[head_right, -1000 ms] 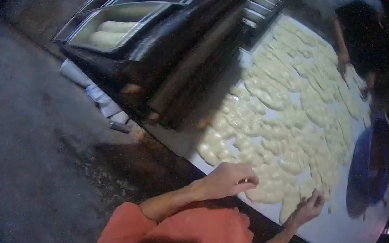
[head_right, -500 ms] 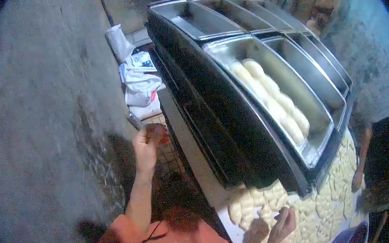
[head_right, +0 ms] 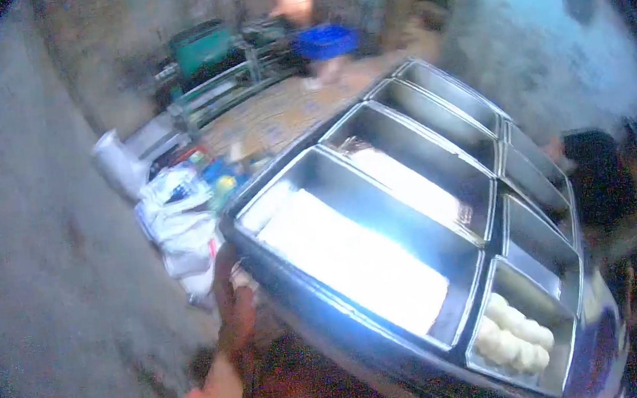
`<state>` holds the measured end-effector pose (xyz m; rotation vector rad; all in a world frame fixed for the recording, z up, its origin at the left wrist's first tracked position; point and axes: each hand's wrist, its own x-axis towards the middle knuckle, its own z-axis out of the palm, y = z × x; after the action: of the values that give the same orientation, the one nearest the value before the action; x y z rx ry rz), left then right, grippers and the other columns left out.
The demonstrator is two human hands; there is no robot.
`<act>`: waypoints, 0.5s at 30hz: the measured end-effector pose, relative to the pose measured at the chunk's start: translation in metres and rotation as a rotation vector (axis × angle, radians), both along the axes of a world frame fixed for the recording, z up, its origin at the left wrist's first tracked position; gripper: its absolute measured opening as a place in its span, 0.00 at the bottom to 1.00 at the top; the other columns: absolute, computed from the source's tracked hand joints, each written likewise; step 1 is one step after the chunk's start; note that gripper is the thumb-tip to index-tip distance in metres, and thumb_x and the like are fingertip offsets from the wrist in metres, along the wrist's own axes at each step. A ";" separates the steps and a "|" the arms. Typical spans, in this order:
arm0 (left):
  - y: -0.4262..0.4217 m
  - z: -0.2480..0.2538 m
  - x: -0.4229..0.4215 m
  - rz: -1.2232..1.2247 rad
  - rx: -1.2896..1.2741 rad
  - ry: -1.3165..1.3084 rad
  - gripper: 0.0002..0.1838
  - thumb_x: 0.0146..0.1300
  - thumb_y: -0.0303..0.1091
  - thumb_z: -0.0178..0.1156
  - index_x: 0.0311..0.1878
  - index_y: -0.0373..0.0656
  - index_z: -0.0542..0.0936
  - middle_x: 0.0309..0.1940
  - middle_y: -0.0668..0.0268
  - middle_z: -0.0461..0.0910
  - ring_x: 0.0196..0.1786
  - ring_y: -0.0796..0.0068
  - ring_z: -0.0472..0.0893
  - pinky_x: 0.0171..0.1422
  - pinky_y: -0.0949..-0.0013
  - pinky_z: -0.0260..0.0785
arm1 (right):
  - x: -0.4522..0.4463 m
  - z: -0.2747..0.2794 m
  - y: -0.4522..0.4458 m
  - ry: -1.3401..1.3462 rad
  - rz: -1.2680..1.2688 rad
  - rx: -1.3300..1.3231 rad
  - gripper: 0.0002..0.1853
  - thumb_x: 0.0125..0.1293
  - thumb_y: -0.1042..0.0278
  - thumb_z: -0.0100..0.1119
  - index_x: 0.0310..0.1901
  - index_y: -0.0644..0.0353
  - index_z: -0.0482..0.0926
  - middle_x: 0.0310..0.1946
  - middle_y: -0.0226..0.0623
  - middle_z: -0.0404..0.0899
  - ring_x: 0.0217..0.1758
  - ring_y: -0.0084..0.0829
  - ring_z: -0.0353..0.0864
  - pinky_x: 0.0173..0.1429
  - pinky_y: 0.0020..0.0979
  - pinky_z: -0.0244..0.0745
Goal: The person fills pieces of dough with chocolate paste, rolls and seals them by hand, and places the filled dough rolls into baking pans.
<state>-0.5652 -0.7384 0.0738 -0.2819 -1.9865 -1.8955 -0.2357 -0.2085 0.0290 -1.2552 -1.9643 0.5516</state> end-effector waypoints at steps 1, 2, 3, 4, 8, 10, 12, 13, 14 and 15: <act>-0.004 0.001 -0.011 -0.051 0.003 0.040 0.37 0.62 0.41 0.66 0.71 0.36 0.65 0.66 0.54 0.69 0.69 0.61 0.68 0.74 0.58 0.57 | 0.006 0.018 0.003 0.013 -0.012 0.000 0.11 0.75 0.67 0.55 0.50 0.66 0.80 0.37 0.35 0.82 0.36 0.23 0.80 0.40 0.21 0.75; -0.004 -0.005 -0.018 -0.097 0.015 0.086 0.37 0.61 0.40 0.67 0.70 0.35 0.65 0.64 0.54 0.70 0.67 0.61 0.70 0.73 0.58 0.58 | 0.013 0.036 0.005 0.029 -0.026 0.015 0.11 0.75 0.67 0.55 0.50 0.65 0.80 0.38 0.35 0.82 0.36 0.23 0.80 0.40 0.21 0.75; -0.004 -0.003 -0.013 -0.069 0.034 0.025 0.38 0.61 0.40 0.68 0.70 0.35 0.64 0.63 0.55 0.71 0.65 0.62 0.70 0.72 0.58 0.59 | 0.019 0.058 0.009 0.061 -0.017 0.029 0.11 0.75 0.67 0.55 0.50 0.65 0.79 0.38 0.35 0.82 0.36 0.23 0.80 0.41 0.21 0.75; -0.001 -0.004 -0.011 -0.029 0.050 -0.038 0.38 0.60 0.39 0.68 0.70 0.35 0.64 0.61 0.56 0.71 0.64 0.63 0.70 0.70 0.58 0.60 | 0.016 0.090 0.012 0.103 -0.002 0.064 0.11 0.75 0.66 0.55 0.50 0.65 0.79 0.38 0.35 0.82 0.37 0.23 0.80 0.41 0.21 0.75; 0.020 0.005 -0.019 -0.048 0.211 -0.004 0.32 0.60 0.34 0.70 0.65 0.33 0.69 0.57 0.54 0.76 0.58 0.61 0.76 0.64 0.60 0.69 | -0.038 0.183 -0.006 0.519 0.249 0.341 0.12 0.78 0.64 0.51 0.39 0.61 0.78 0.32 0.30 0.75 0.32 0.18 0.70 0.36 0.23 0.65; 0.016 -0.022 -0.021 -0.053 0.244 -0.015 0.32 0.60 0.34 0.70 0.64 0.33 0.69 0.58 0.53 0.75 0.59 0.59 0.77 0.64 0.60 0.69 | -0.061 0.222 -0.030 0.531 0.431 0.428 0.12 0.79 0.64 0.50 0.38 0.59 0.79 0.31 0.27 0.75 0.29 0.17 0.67 0.33 0.23 0.63; 0.010 -0.041 -0.028 -0.056 0.239 -0.032 0.32 0.61 0.35 0.70 0.64 0.32 0.69 0.58 0.52 0.75 0.59 0.58 0.77 0.64 0.59 0.70 | -0.102 0.273 -0.093 0.250 0.284 0.399 0.08 0.75 0.67 0.55 0.40 0.61 0.80 0.29 0.28 0.77 0.25 0.20 0.70 0.30 0.23 0.64; 0.006 -0.052 -0.031 -0.067 0.230 -0.040 0.32 0.61 0.35 0.70 0.64 0.32 0.69 0.58 0.51 0.75 0.59 0.57 0.77 0.64 0.59 0.70 | -0.128 0.299 -0.123 -0.016 0.377 0.699 0.06 0.71 0.68 0.59 0.40 0.61 0.81 0.29 0.31 0.78 0.25 0.22 0.73 0.30 0.24 0.66; 0.000 -0.066 -0.036 -0.081 0.211 -0.042 0.32 0.61 0.36 0.70 0.64 0.31 0.69 0.58 0.50 0.75 0.59 0.56 0.77 0.64 0.59 0.70 | -0.154 0.321 -0.153 -0.303 0.460 0.980 0.06 0.66 0.70 0.64 0.41 0.61 0.81 0.29 0.33 0.80 0.25 0.25 0.76 0.30 0.26 0.69; -0.005 -0.086 -0.042 -0.101 0.198 -0.035 0.32 0.61 0.36 0.70 0.64 0.31 0.69 0.59 0.50 0.75 0.59 0.56 0.77 0.64 0.58 0.70 | -0.175 0.336 -0.183 -0.401 0.500 0.701 0.08 0.64 0.67 0.66 0.41 0.61 0.82 0.31 0.40 0.81 0.33 0.30 0.81 0.37 0.31 0.73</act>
<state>-0.6069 -0.7439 -0.0123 -0.3010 -1.8191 -2.1553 -0.4103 -0.3914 0.3653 -0.4500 -2.5055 -0.1959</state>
